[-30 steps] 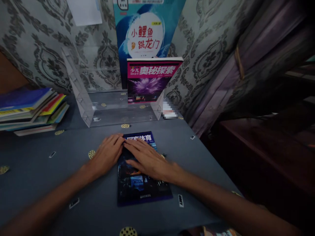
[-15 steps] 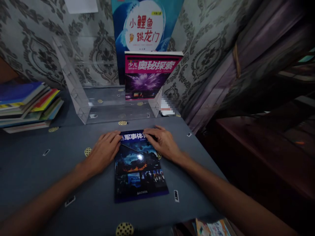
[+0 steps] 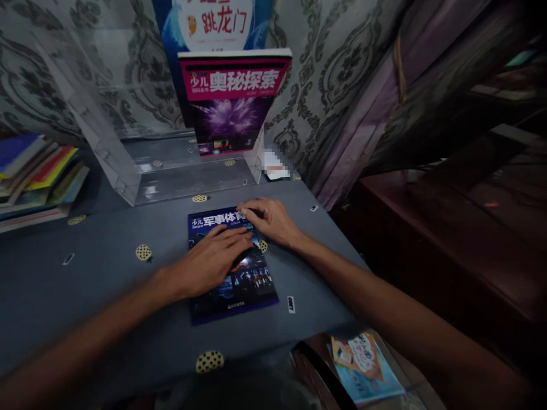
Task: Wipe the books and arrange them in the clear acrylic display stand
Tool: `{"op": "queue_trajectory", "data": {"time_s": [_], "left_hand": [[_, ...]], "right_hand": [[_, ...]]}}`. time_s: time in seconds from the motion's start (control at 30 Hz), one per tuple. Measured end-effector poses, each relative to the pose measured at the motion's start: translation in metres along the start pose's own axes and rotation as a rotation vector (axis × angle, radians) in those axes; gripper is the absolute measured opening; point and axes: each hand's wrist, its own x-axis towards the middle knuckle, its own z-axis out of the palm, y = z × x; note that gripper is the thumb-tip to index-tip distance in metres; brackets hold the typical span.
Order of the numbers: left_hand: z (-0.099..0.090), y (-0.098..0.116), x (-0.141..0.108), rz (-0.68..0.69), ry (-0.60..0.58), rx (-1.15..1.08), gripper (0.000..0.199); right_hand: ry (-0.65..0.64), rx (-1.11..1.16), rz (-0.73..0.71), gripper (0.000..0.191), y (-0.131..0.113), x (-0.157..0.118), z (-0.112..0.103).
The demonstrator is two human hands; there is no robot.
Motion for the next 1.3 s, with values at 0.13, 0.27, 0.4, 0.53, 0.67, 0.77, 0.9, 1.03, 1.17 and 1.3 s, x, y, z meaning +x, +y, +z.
{"op": "queue_trajectory", "data": {"time_s": [0.13, 0.27, 0.4, 0.53, 0.67, 0.77, 0.9, 1.03, 1.17, 1.3], "left_hand": [[-0.002, 0.031, -0.014, 0.114, -0.072, -0.072, 0.054], [-0.003, 0.05, -0.031, 0.198, -0.135, -0.117, 0.056], [0.001, 0.054, -0.038, 0.221, -0.163, -0.101, 0.052], [0.006, 0.052, -0.039, 0.223, -0.113, -0.081, 0.05], [0.006, 0.051, -0.041, 0.217, -0.082, -0.03, 0.048], [0.002, 0.045, -0.039, 0.167, -0.031, 0.002, 0.051], [0.0, 0.03, -0.033, 0.096, -0.069, 0.002, 0.058], [0.006, 0.023, -0.029, 0.059, -0.073, -0.028, 0.058], [0.003, 0.017, -0.032, 0.067, 0.244, -0.19, 0.03], [-0.02, -0.019, -0.039, -0.156, 0.588, -0.215, 0.021]], "right_hand": [[0.009, 0.022, -0.017, 0.03, 0.001, 0.0, 0.0], [0.014, -0.01, -0.034, 0.028, 0.001, 0.0, 0.002], [0.011, -0.051, -0.034, 0.026, 0.001, -0.002, 0.004], [0.028, -0.063, -0.053, 0.026, -0.002, -0.003, 0.006], [0.022, -0.072, -0.093, 0.026, -0.001, 0.002, 0.011], [-0.021, -0.11, -0.125, 0.027, 0.0, 0.014, 0.018], [-0.063, -0.205, -0.149, 0.03, -0.002, 0.031, 0.027], [-0.103, -0.294, -0.168, 0.033, -0.014, 0.035, 0.035], [-0.188, -0.294, -0.269, 0.034, -0.031, 0.031, 0.045], [-0.296, -0.247, -0.386, 0.035, -0.049, 0.032, 0.052]]}}
